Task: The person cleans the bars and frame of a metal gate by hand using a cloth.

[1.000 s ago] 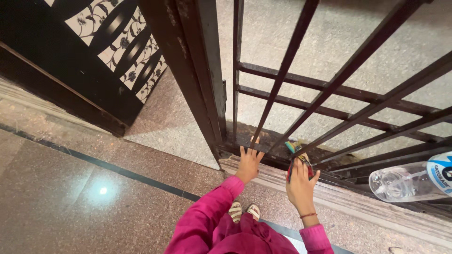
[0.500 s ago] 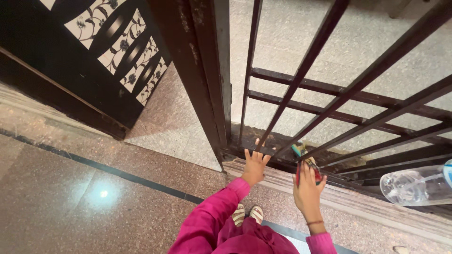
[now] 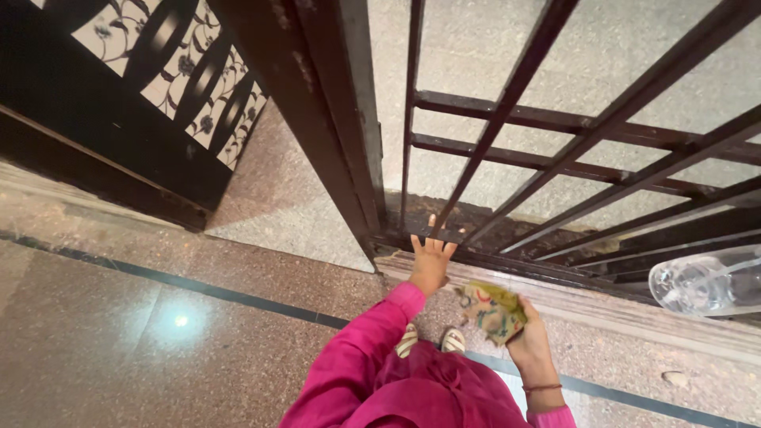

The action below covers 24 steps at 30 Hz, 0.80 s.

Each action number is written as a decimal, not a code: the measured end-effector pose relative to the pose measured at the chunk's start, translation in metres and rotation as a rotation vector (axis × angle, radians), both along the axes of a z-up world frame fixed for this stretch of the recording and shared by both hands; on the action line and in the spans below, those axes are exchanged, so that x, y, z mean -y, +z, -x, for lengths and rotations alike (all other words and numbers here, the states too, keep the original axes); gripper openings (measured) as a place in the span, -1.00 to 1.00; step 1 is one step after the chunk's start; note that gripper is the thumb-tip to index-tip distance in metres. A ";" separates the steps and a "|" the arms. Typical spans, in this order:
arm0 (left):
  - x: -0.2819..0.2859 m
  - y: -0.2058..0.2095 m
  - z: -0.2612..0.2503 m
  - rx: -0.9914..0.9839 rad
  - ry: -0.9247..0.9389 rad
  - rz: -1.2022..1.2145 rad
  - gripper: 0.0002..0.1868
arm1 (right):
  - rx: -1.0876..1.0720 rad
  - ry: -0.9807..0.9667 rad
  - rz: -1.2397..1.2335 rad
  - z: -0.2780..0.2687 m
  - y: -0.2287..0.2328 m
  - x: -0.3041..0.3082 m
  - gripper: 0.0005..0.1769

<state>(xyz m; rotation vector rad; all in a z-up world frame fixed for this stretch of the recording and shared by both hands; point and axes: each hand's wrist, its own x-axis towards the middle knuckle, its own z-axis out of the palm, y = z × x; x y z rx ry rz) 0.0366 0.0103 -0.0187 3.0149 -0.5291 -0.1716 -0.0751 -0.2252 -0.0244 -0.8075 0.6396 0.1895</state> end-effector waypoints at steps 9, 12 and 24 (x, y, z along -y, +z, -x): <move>0.004 0.013 0.002 0.064 0.017 -0.045 0.32 | 0.858 -0.195 1.395 -0.031 0.102 -0.053 -0.50; 0.003 0.012 0.005 0.115 0.018 -0.015 0.32 | 0.949 0.132 1.966 -0.056 0.070 -0.066 -0.36; 0.010 0.003 0.005 0.062 0.072 -0.034 0.29 | 0.671 0.644 1.903 -0.106 0.053 -0.082 -0.32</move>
